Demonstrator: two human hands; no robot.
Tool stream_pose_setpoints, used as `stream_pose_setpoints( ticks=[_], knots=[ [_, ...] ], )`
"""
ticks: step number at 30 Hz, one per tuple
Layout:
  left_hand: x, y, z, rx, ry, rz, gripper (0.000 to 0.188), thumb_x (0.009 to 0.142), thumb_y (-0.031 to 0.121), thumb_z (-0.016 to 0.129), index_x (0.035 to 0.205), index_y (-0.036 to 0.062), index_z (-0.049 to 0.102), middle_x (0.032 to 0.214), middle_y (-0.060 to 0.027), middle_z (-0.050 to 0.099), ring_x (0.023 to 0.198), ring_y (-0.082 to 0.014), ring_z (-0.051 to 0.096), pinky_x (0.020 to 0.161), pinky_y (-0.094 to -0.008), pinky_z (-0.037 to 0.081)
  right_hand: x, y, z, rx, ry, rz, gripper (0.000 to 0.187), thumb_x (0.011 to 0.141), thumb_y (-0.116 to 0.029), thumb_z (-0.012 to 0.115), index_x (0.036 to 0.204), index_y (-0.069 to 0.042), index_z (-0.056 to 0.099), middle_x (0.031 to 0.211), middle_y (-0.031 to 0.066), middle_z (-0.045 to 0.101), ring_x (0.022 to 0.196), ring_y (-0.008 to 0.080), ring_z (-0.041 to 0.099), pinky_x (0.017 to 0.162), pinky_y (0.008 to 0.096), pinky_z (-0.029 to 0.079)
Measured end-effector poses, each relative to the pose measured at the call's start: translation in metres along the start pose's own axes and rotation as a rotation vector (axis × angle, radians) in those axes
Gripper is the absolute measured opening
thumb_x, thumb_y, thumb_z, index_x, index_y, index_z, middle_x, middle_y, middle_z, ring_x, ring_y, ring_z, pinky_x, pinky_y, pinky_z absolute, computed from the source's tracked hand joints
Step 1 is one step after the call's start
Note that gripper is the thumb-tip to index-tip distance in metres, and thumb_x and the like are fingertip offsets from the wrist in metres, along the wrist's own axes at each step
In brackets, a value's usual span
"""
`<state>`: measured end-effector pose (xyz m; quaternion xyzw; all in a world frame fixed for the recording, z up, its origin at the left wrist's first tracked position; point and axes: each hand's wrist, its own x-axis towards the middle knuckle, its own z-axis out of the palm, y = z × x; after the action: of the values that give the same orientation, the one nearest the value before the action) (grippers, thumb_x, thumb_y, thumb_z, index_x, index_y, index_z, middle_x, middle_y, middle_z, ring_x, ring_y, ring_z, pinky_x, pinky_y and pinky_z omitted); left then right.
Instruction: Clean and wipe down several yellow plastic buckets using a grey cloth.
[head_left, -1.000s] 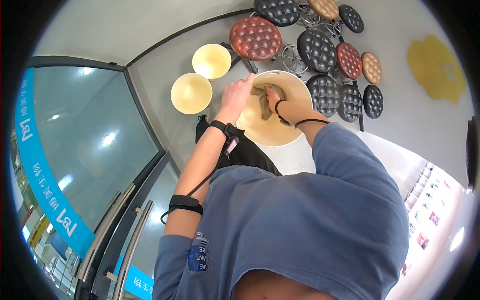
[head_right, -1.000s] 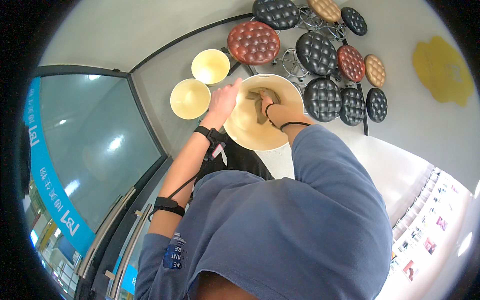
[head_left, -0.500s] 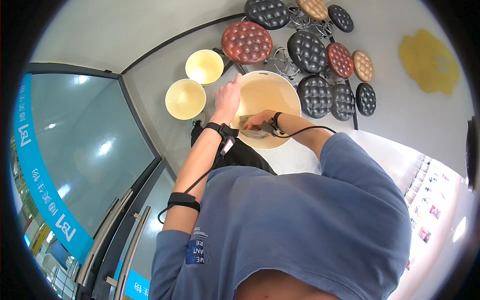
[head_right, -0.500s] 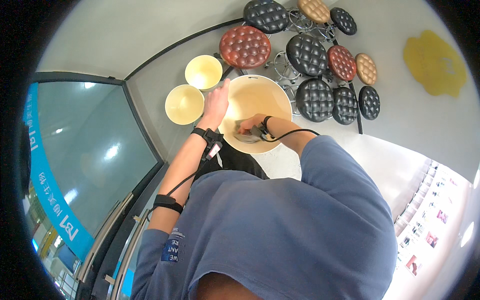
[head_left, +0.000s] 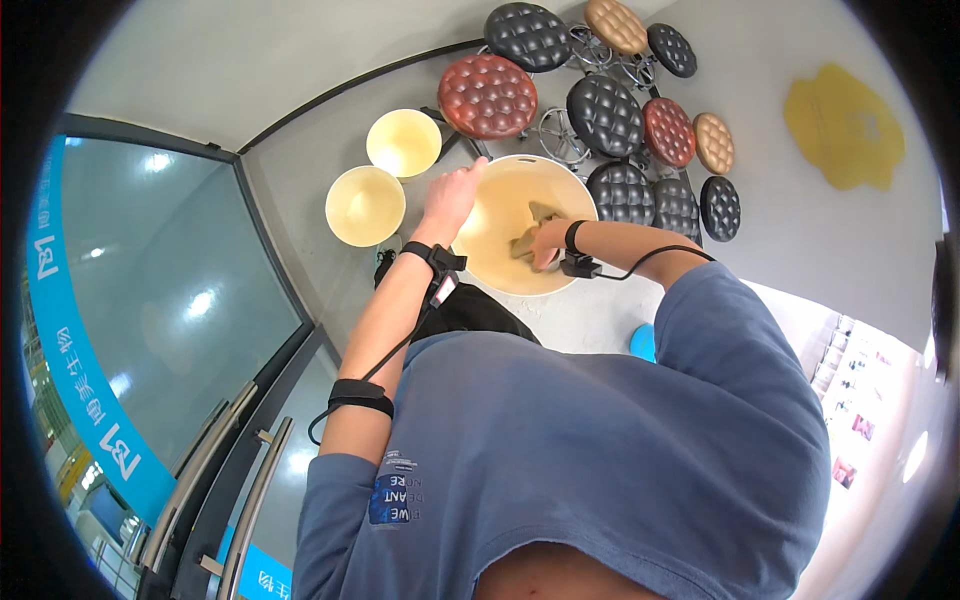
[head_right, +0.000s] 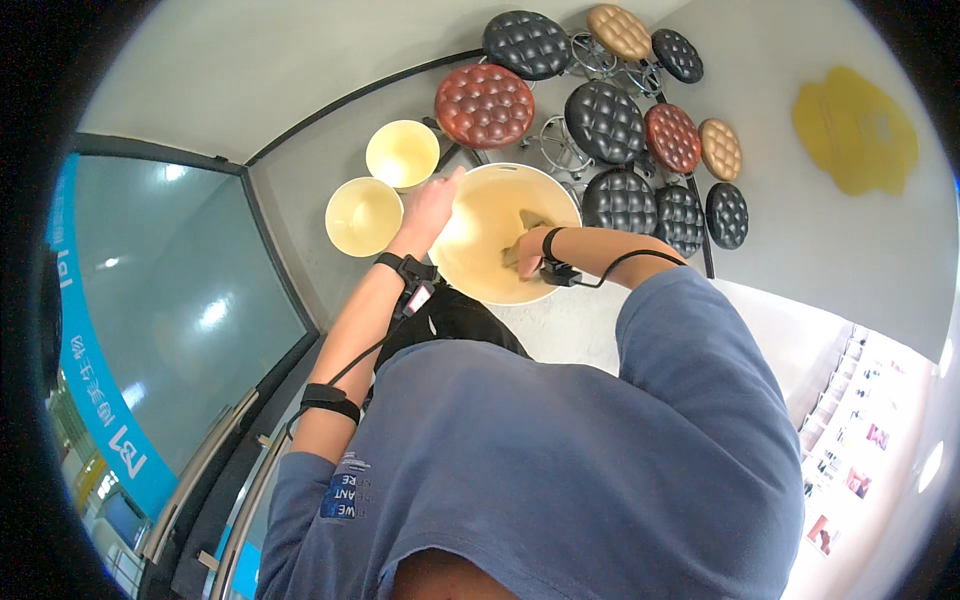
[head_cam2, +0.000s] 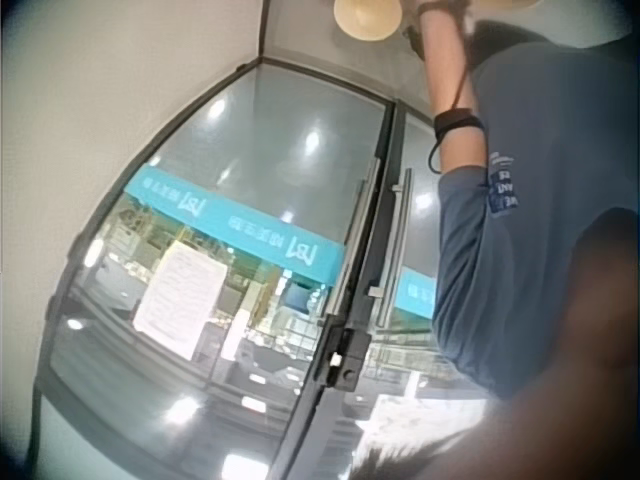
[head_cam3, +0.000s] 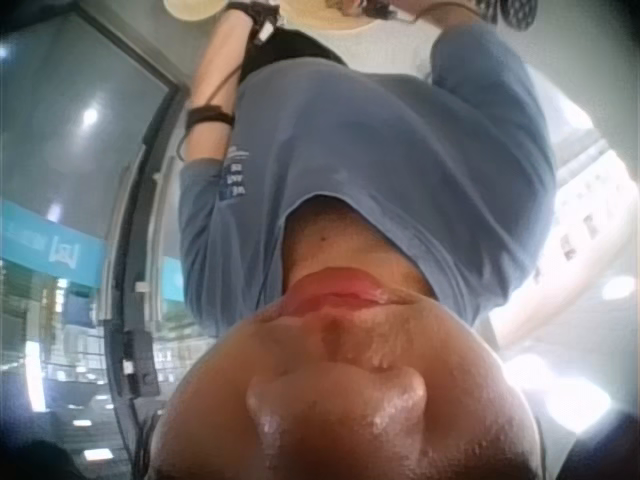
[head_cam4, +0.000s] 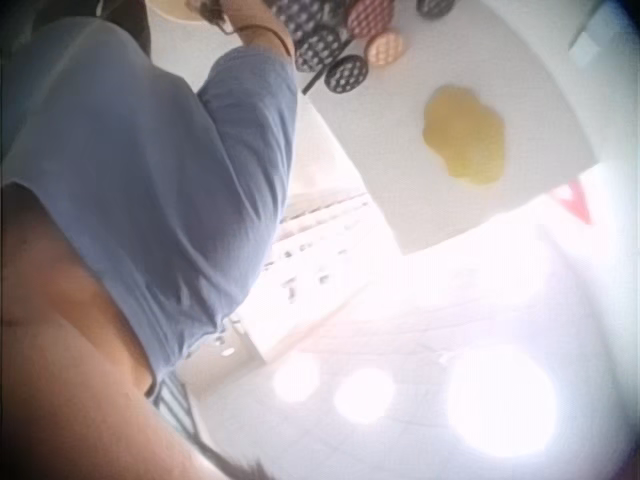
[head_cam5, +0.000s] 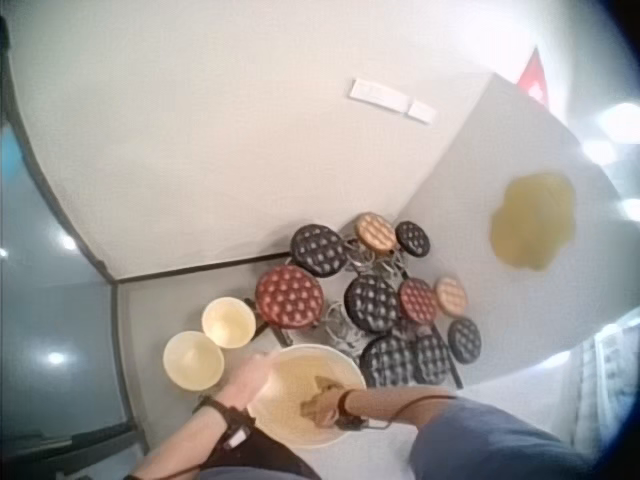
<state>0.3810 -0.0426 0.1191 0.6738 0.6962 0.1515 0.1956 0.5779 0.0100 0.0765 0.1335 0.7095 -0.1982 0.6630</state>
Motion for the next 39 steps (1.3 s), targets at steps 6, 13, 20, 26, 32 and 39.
stream_pose_setpoints(
  ticks=[6, 13, 20, 26, 32, 39],
  knots=[
    [-0.007, 0.007, -0.008, 0.024, -0.062, 0.009, 0.028, 0.081, 0.007, 0.045, 0.109, 0.0129, 0.045, 0.079, -0.0122, 0.064, 0.073, -0.0308, 0.064, 0.059, -0.0421, 0.05, 0.019, 0.022, -0.024, -0.645, 0.289, 0.097, 0.048, 0.062, -0.037, 0.064, 0.105, -0.016, 0.064, 0.123, 0.0066, 0.049, 0.126, 0.0281, 0.031, 0.107, 0.0446, 0.012],
    [-0.005, 0.008, -0.007, 0.008, -0.063, 0.006, 0.032, 0.081, 0.005, 0.044, 0.112, 0.0121, 0.044, 0.077, -0.0125, 0.063, 0.072, -0.0323, 0.063, 0.058, -0.0453, 0.048, 0.006, 0.035, -0.009, -0.799, 0.575, 0.114, 0.042, 0.071, -0.035, 0.059, 0.111, -0.02, 0.062, 0.13, 0.0089, 0.045, 0.129, 0.0263, 0.029, 0.108, 0.0421, 0.011],
    [-0.002, 0.02, -0.002, 0.032, -0.013, -0.094, 0.019, 0.086, 0.012, 0.041, 0.104, 0.0111, 0.044, 0.077, -0.0137, 0.065, 0.075, -0.0328, 0.064, 0.061, -0.0444, 0.05, -0.038, 0.0, 0.027, 0.264, 0.176, -0.108, 0.06, 0.077, -0.047, 0.049, 0.128, -0.014, 0.045, 0.133, 0.0106, 0.042, 0.118, 0.0303, 0.042, 0.099, 0.0417, 0.03],
    [0.002, 0.026, 0.001, 0.031, 0.05, -0.132, 0.018, 0.086, 0.011, 0.041, 0.104, 0.0111, 0.045, 0.078, -0.0145, 0.065, 0.074, -0.0336, 0.064, 0.061, -0.0449, 0.05, -0.041, -0.042, 0.037, 1.171, 0.128, -0.284, 0.047, 0.081, -0.035, 0.051, 0.125, -0.017, 0.047, 0.116, 0.0055, 0.052, 0.104, 0.0189, 0.049, 0.086, 0.033, 0.04],
    [0.002, 0.019, -0.007, 0.097, 0.001, -0.056, 0.018, 0.085, 0.009, 0.043, 0.102, 0.0116, 0.046, 0.075, -0.0141, 0.064, 0.074, -0.0328, 0.064, 0.06, -0.0444, 0.05, -0.061, -0.018, 0.036, 0.426, 0.295, -0.297, 0.051, 0.07, -0.026, 0.051, 0.121, -0.021, 0.05, 0.116, 0.0104, 0.055, 0.109, 0.0293, 0.049, 0.09, 0.0407, 0.037],
    [-0.005, 0.015, -0.005, 0.124, 0.019, 0.13, 0.019, 0.082, 0.007, 0.045, 0.1, 0.0119, 0.048, 0.071, -0.0125, 0.064, 0.069, -0.0317, 0.064, 0.058, -0.0447, 0.049, -0.085, 0.039, 0.022, -0.391, 0.686, -0.065, 0.044, 0.07, -0.036, 0.059, 0.113, -0.027, 0.058, 0.112, 0.0055, 0.057, 0.115, 0.0262, 0.045, 0.097, 0.0376, 0.03]
  ],
)
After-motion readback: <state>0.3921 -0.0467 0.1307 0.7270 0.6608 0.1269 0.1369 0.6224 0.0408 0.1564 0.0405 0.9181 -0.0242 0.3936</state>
